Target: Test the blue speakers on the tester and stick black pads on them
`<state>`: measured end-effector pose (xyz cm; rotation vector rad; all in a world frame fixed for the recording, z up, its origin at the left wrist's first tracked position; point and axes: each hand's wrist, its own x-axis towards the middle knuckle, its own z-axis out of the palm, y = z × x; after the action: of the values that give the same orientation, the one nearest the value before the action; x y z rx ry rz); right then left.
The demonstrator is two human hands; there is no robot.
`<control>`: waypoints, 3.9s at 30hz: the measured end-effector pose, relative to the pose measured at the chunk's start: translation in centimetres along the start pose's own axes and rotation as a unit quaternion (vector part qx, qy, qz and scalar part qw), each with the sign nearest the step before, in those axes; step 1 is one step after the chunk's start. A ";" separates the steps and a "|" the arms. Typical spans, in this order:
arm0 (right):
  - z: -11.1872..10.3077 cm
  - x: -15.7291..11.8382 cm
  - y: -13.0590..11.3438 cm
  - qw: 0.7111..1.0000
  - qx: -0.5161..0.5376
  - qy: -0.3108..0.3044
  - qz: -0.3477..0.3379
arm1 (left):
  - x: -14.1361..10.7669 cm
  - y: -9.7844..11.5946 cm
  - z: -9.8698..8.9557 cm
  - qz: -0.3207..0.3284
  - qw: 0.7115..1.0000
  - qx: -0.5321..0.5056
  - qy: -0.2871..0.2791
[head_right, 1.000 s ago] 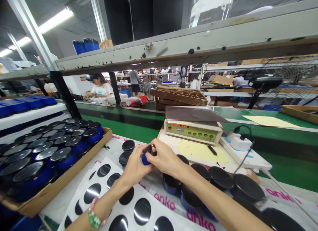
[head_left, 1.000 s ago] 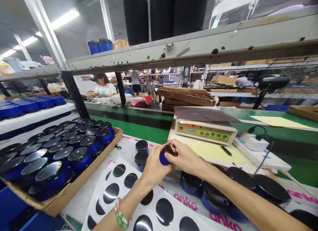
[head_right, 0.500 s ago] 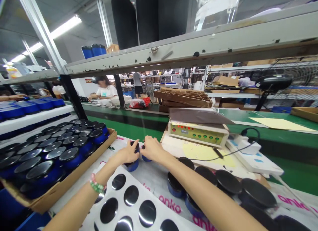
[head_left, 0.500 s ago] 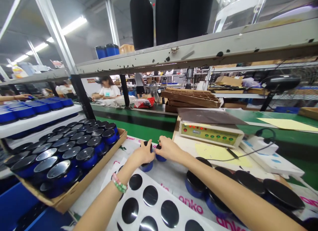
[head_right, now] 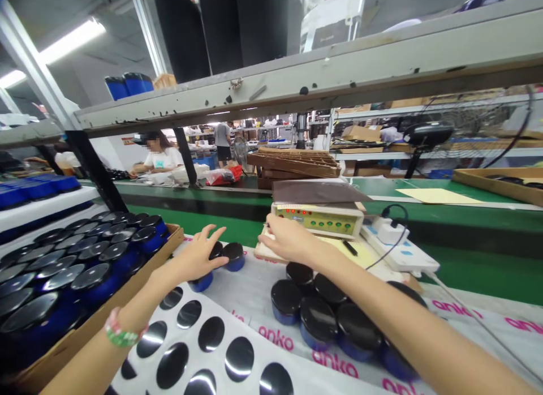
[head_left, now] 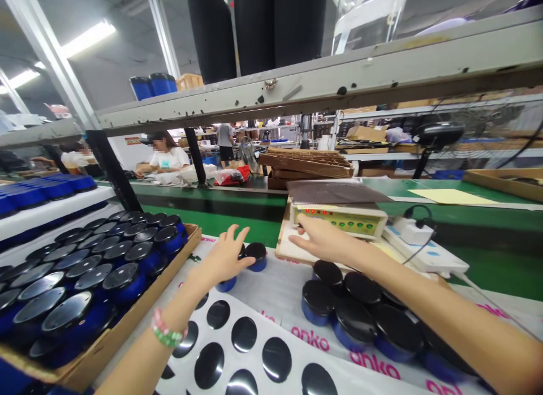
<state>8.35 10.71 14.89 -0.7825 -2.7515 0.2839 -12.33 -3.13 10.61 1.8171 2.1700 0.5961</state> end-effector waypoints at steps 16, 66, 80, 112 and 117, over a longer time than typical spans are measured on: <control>0.3 -10.1 1.1 0.995 0.096 -0.035 -0.002 | -3.3 8.3 8.6 0.151 0.964 -0.207 0.075; 4.3 -14.4 -0.2 0.804 0.586 0.083 0.065 | -5.2 9.5 11.7 0.291 0.899 -0.264 0.192; -0.3 -11.6 1.0 0.953 0.293 -0.066 0.032 | -5.1 8.2 9.5 -0.028 0.684 -0.690 0.235; 7.8 0.1 14.5 0.978 0.167 -0.025 0.119 | -3.7 8.6 9.3 -0.091 0.660 -0.718 0.199; 7.7 0.0 14.2 0.973 0.183 -0.032 0.137 | -3.8 8.8 9.1 -0.096 0.661 -0.718 0.195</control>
<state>12.90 21.72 3.97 -1.0563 -2.5285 0.8563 0.14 -4.24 6.38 0.5332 1.0833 1.9683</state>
